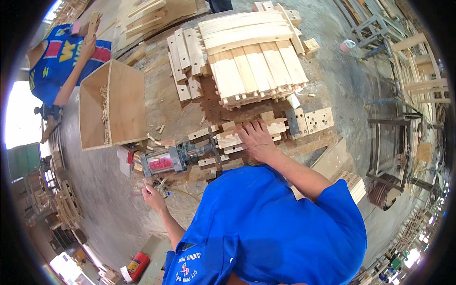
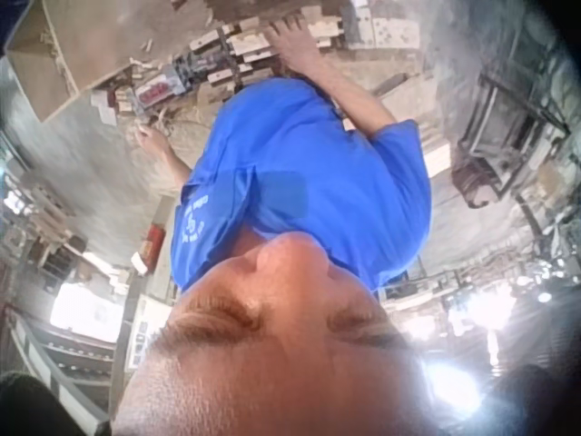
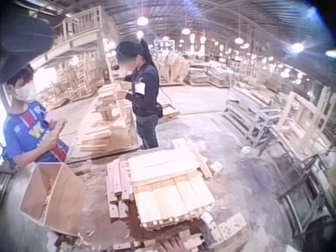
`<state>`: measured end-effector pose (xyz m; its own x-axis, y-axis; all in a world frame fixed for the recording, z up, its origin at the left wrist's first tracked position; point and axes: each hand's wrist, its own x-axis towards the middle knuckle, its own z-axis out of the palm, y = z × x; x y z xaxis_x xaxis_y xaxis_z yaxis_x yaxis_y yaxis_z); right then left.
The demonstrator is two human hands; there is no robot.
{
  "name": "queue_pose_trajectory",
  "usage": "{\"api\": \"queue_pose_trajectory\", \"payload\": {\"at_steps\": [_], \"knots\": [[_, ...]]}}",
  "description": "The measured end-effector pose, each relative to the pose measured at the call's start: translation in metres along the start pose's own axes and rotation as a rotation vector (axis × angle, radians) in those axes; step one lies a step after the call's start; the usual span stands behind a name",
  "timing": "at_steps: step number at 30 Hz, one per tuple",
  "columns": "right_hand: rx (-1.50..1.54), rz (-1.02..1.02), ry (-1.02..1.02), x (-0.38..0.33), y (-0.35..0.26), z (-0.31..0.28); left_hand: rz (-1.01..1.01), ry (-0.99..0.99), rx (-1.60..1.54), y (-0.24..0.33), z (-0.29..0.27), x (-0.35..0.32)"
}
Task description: The person inserts wooden dowels into pre-drilled holes on small wooden blocks and uses a nail gun to fasten them together. The assembled pieces are stacked on the workbench. The person repeats this process with multiple blocks throughout the clip.
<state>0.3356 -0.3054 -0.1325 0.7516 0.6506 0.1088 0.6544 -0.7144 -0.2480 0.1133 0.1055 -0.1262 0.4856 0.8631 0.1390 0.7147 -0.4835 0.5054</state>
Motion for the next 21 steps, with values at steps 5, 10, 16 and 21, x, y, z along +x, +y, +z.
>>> {"api": "queue_pose_trajectory", "payload": {"at_steps": [5, 10, 16, 21], "knots": [[0.027, -0.013, -0.019, -0.001, 0.004, -0.001, -0.048, -0.035, -0.093, 0.006, 0.000, -0.001], [0.032, -0.020, -0.015, -0.002, 0.007, 0.002, -0.125, -0.078, -0.074, 0.011, -0.009, -0.006], [0.029, -0.018, -0.058, -0.003, 0.008, -0.002, 0.062, -0.006, 0.130, 0.020, -0.007, -0.003], [0.066, 0.005, -0.069, -0.005, 0.007, 0.001, 0.158, -0.056, 0.224, 0.030, -0.007, 0.010]]}}
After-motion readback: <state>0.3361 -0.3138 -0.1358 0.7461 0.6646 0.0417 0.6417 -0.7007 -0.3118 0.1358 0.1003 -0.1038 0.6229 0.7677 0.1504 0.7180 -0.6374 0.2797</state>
